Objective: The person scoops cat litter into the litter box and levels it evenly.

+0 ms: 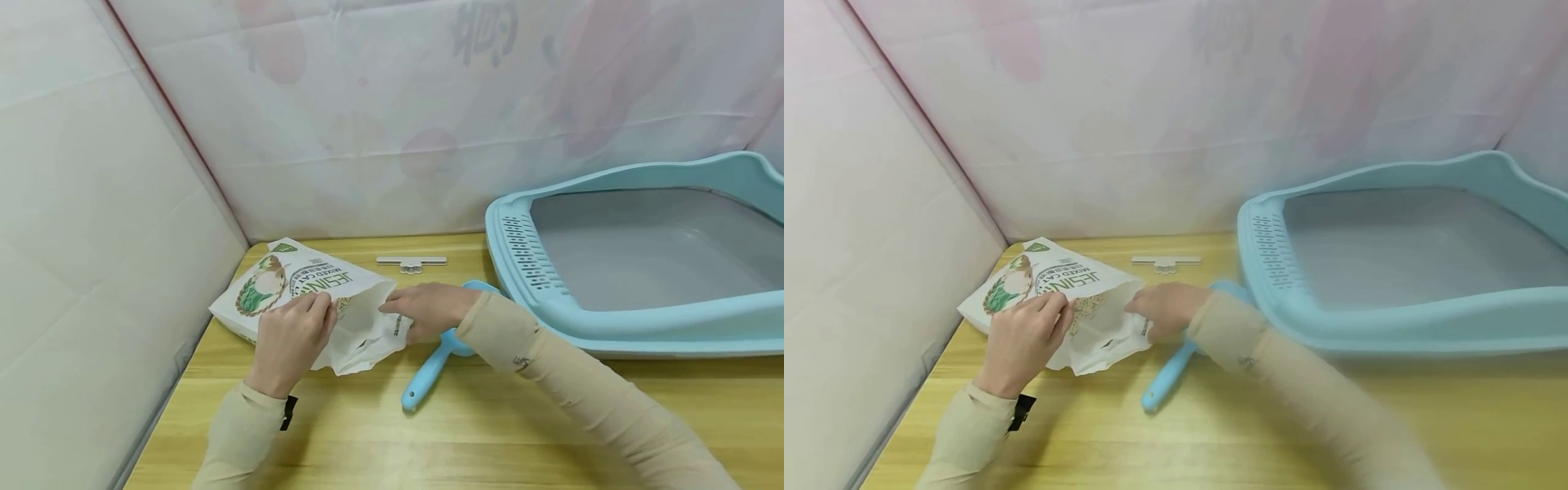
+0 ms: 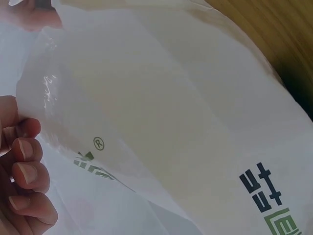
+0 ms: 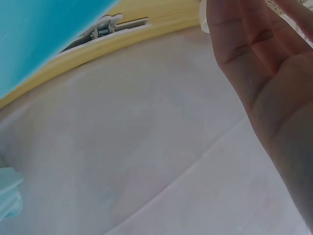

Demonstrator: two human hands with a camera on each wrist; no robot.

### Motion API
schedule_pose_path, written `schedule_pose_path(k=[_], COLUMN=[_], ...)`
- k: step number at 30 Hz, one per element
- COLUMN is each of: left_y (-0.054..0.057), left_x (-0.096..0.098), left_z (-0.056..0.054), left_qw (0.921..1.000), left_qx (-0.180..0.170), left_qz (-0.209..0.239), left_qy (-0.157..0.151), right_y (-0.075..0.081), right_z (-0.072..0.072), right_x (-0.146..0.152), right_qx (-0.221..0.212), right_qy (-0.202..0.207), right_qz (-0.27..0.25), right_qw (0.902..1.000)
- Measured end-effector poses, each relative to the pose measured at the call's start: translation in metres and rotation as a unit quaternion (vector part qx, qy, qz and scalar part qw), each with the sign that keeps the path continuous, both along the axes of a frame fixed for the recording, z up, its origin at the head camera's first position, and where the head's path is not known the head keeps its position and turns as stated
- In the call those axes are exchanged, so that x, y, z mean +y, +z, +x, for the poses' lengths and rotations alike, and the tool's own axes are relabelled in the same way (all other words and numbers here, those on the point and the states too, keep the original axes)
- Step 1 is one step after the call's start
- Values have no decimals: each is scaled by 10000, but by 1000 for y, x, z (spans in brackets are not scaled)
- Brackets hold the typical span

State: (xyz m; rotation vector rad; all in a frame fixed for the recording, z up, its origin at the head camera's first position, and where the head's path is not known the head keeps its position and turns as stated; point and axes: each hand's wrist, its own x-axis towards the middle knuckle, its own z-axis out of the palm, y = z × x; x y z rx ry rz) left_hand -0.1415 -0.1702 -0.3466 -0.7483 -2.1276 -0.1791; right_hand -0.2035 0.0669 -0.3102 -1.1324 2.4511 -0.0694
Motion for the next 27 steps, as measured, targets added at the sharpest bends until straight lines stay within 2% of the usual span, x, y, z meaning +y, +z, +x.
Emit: schedule_pose_path(k=[12,20,27], left_y=[-3,-2,1], left_x=[0,0,0], left_z=[1,1,0], left_qw=[10000,10000,9999], left_qx=[-49,-37,-98], left_qz=[30,-56,-114], left_qy=[36,34,19], right_y=[4,9,9], right_z=[8,15,20], right_x=[14,23,31], right_qx=[285,165,419], right_qy=[255,193,267], right_qz=[-566,-658,-630], right_qw=[9977,9975,9968])
